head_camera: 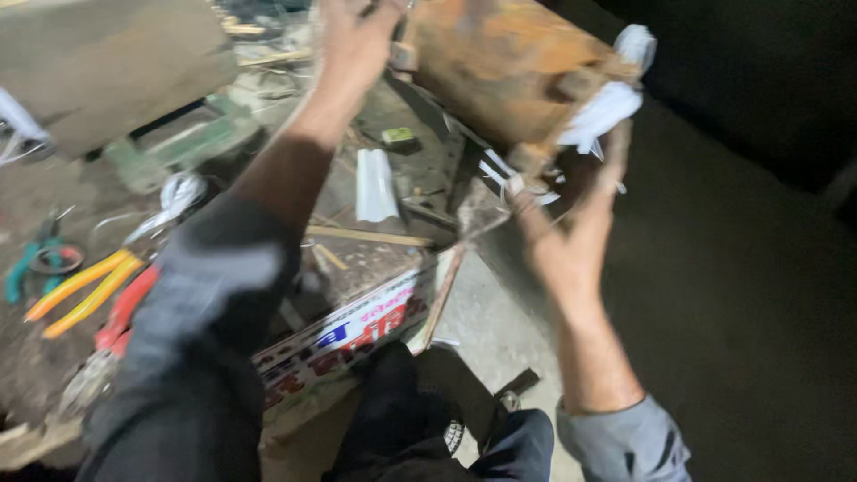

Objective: The person winds white insulated wire into a cylindrical metal housing, using both hands to feed and arrange the wire. They use a wooden stick to push and compact the wire inside the housing.

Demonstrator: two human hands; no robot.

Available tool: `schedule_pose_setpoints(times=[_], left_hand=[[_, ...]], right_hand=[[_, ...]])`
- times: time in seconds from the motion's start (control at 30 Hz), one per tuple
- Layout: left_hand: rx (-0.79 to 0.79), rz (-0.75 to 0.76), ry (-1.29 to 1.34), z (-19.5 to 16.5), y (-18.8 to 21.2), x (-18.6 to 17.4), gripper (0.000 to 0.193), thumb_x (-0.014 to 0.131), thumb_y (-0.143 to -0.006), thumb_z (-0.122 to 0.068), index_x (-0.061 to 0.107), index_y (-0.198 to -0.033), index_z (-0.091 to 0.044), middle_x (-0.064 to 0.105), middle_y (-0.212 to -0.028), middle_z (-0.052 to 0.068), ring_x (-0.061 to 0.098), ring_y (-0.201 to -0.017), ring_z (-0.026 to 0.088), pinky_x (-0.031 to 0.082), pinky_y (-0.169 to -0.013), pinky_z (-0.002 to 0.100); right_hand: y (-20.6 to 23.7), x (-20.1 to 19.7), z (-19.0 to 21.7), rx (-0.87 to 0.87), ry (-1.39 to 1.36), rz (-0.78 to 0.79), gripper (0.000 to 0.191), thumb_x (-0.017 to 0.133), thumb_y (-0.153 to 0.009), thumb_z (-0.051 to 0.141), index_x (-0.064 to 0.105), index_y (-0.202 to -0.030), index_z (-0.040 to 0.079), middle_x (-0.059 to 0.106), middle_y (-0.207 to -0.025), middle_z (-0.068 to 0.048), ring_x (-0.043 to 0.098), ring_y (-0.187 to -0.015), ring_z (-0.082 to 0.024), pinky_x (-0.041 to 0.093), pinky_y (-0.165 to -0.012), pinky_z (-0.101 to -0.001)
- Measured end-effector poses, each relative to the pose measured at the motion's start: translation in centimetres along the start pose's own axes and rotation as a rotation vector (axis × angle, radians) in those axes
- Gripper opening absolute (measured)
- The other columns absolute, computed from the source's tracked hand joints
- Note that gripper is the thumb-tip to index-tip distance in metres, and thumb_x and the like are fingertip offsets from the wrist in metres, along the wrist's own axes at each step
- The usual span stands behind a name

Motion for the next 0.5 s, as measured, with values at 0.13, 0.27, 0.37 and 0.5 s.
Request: schedule_pose_setpoints(times=[0.13,0.27,0.37,0.5], left_hand=[[0.390,0.067,-0.280,-8.2,7.4,0.0,0.040,0.080,-0.105,-0.028,0.062,-0.127,0.000,0.072,-0.120,0.012,0.069,-0.114,0.022,0.056,-0.099,0.035],[0.541,0.050,-0.316,-13.6,15.9,0.0,0.037,0.075,-0.105,-0.019,0.059,-0.134,-0.002,0.066,-0.123,0.015,0.065,-0.116,0.024,0.055,-0.100,0.034],[0.601,-0.007,-0.337,-15.1,21.3,1.1,0.021,0.077,-0.104,-0.007,0.063,-0.120,-0.007,0.069,-0.116,0.007,0.072,-0.105,0.022,0.059,-0.098,0.034],[0.614,0.175,-0.391,-14.4,24.5,4.7,0.016,0.079,-0.095,-0.009,0.068,-0.106,-0.007,0.070,-0.121,0.009,0.074,-0.104,0.025,0.060,-0.089,0.033]], right_hand=[[3.4,-2.8,3.7,-0.072,0.187,-0.062,0.049,0.079,-0.098,0.002,0.054,-0.141,0.003,0.060,-0.137,-0.014,0.061,-0.128,-0.021,0.053,-0.109,-0.0338],[3.0,-7.7,2.4,0.033,0.158,-0.233,0.017,0.082,-0.104,0.006,0.068,-0.112,0.000,0.068,-0.108,-0.004,0.062,-0.095,-0.009,0.053,-0.091,-0.0243],[1.5,-8.0,2.1,-0.042,0.289,-0.185,0.018,0.084,-0.105,0.006,0.067,-0.108,0.000,0.067,-0.100,-0.005,0.062,-0.090,-0.010,0.053,-0.082,-0.0220],[-1.4,-5.5,0.7,0.013,0.355,-0.049,0.041,0.086,-0.092,0.004,0.060,-0.124,0.000,0.066,-0.112,-0.007,0.065,-0.099,-0.013,0.057,-0.088,-0.0265]])
Point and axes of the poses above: each hand's wrist, its own y-axis away from the middle knuckle, its own x-axis out of the palm, z = x × y, the point moved 8 cm from there along -y, towards the middle knuckle
